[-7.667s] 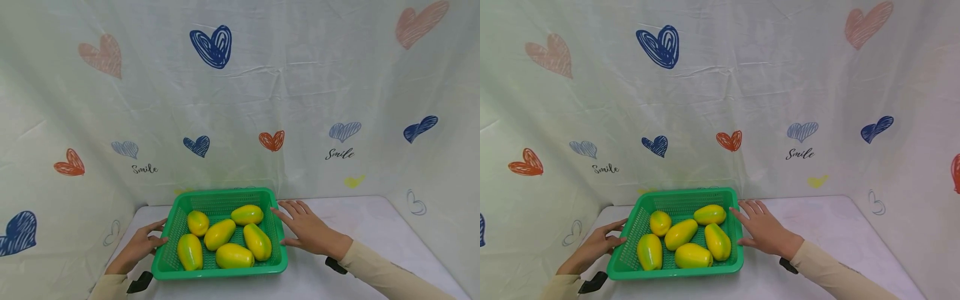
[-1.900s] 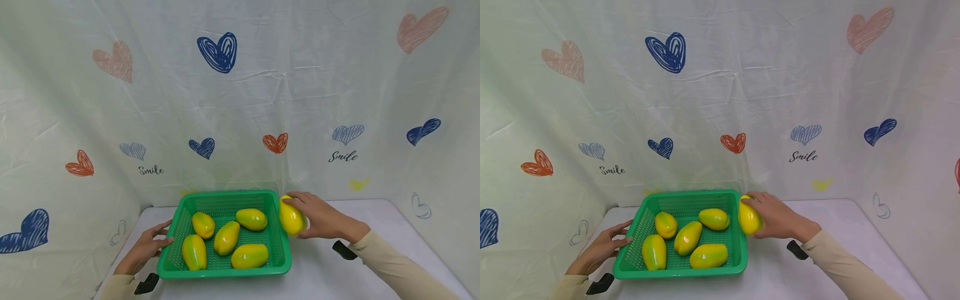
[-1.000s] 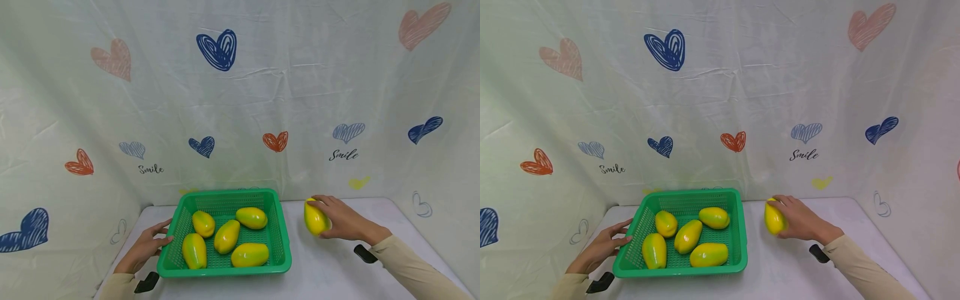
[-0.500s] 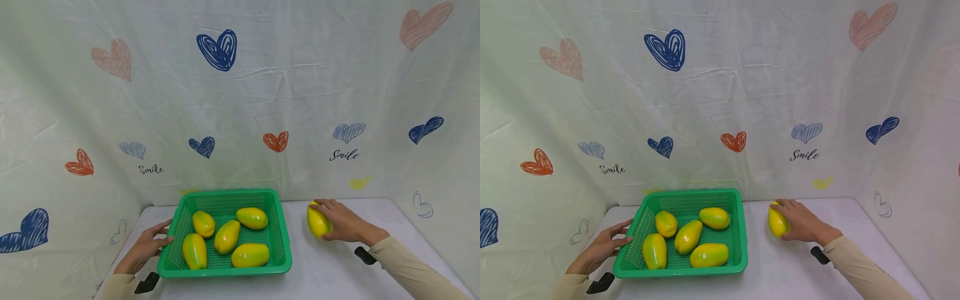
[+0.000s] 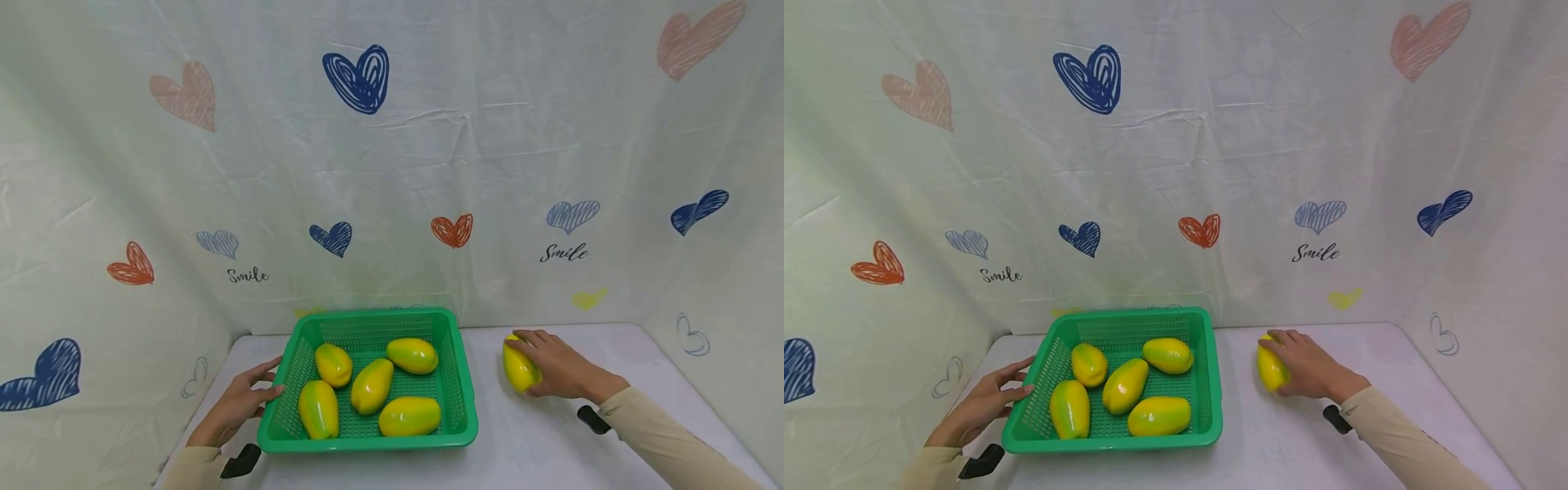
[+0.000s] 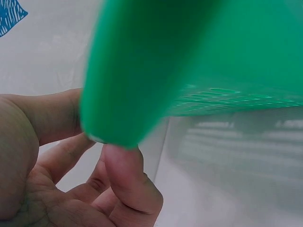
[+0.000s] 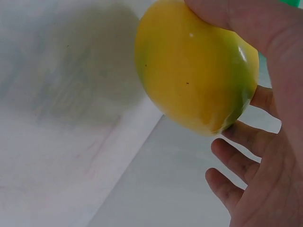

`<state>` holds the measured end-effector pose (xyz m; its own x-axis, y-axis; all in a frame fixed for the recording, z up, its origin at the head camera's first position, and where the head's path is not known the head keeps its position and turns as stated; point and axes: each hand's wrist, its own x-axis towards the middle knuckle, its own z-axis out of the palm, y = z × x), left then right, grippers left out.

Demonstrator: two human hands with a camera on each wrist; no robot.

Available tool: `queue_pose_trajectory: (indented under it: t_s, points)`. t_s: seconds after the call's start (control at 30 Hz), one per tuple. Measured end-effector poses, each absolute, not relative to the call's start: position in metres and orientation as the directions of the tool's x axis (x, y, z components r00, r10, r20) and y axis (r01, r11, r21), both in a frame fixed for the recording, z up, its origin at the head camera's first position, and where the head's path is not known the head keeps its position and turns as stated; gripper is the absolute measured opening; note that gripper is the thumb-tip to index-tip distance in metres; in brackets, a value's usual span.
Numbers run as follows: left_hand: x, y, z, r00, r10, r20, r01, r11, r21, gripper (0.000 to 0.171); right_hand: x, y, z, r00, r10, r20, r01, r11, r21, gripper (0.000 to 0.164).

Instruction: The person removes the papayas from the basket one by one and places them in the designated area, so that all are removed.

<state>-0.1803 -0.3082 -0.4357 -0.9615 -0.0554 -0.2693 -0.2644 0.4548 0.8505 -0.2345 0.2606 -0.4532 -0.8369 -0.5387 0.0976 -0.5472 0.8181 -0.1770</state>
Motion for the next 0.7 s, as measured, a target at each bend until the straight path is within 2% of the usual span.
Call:
queue_pose_trajectory:
  t_s: [0.7]
  points:
    - [-0.18,-0.309,-0.436,-0.961,-0.047,-0.272,-0.263,0.451,0.853,0.07,-0.238,0.261,-0.465,-0.815,-0.574,0.076,-0.578,0.796,-0.181,0.084]
